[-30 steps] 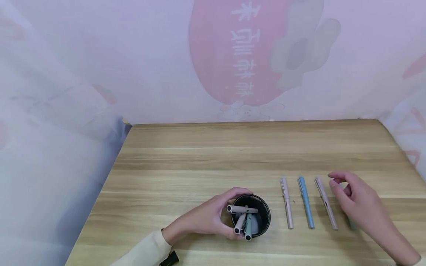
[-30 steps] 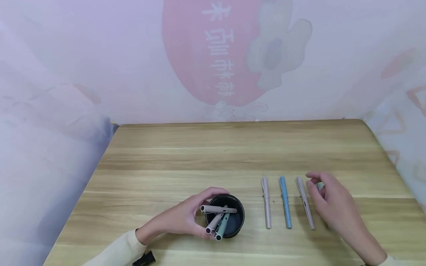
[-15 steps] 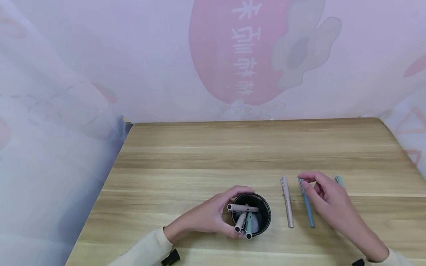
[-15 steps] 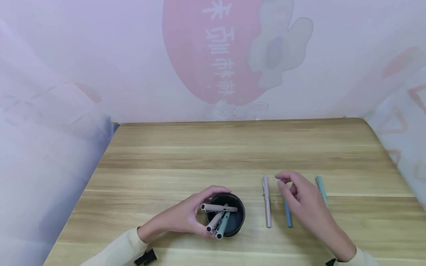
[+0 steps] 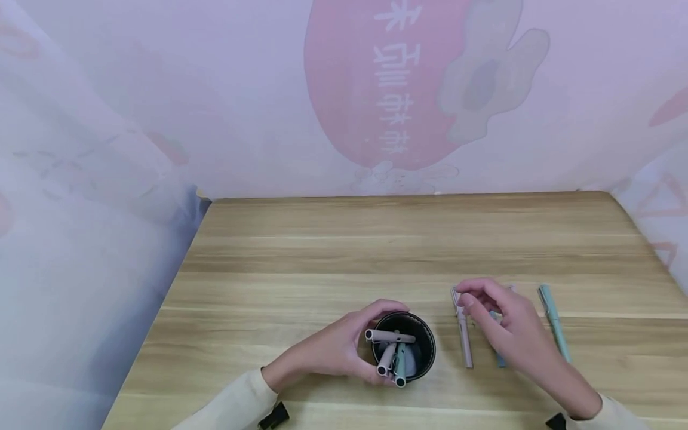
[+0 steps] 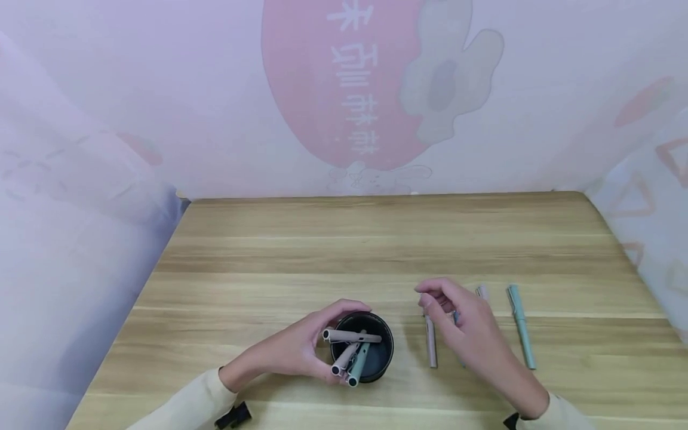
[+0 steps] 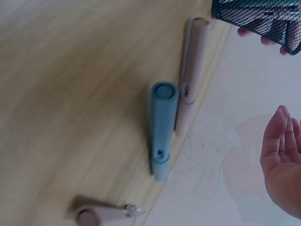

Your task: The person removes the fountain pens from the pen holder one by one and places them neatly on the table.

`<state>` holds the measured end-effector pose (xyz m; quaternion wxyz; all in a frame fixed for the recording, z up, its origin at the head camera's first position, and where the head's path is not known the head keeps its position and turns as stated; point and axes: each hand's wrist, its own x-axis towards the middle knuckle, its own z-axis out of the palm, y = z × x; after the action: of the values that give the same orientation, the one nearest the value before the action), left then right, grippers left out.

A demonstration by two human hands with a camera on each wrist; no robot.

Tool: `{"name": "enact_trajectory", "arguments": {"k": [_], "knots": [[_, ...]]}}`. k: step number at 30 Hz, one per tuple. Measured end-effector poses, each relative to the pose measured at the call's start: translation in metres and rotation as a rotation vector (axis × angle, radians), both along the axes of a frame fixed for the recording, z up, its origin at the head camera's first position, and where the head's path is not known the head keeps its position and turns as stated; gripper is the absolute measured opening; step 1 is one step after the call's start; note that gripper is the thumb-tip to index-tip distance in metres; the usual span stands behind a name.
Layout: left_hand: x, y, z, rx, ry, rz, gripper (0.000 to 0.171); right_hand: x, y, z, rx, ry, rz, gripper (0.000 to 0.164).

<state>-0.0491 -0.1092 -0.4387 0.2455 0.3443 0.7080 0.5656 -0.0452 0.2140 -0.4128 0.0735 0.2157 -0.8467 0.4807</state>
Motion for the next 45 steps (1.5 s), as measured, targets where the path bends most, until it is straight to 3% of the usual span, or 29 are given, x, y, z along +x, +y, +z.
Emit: {"name": "enact_trajectory", "arguments": {"k": [9, 16, 22, 33, 45], "knots": [[0.000, 0.000, 0.001, -0.023, 0.000, 0.011, 0.094, -0.002, -0.021, 0.003, -0.121, 0.044, 0.162, 0.034], [-0.002, 0.000, 0.001, -0.042, 0.006, 0.014, 0.093, 0.000, -0.031, 0.008, -0.084, 0.064, 0.199, 0.034], [-0.003, 0.003, 0.003, -0.024, 0.012, 0.008, 0.090, 0.004, -0.039, 0.012, -0.063, 0.030, 0.211, 0.029], [-0.002, 0.003, 0.002, -0.031, -0.011, 0.016, 0.091, 0.004, -0.055, 0.014, -0.082, 0.069, 0.336, 0.029], [0.000, 0.006, 0.002, -0.034, -0.016, 0.016, 0.087, 0.005, -0.067, 0.008, -0.053, 0.055, 0.445, 0.027]]}}
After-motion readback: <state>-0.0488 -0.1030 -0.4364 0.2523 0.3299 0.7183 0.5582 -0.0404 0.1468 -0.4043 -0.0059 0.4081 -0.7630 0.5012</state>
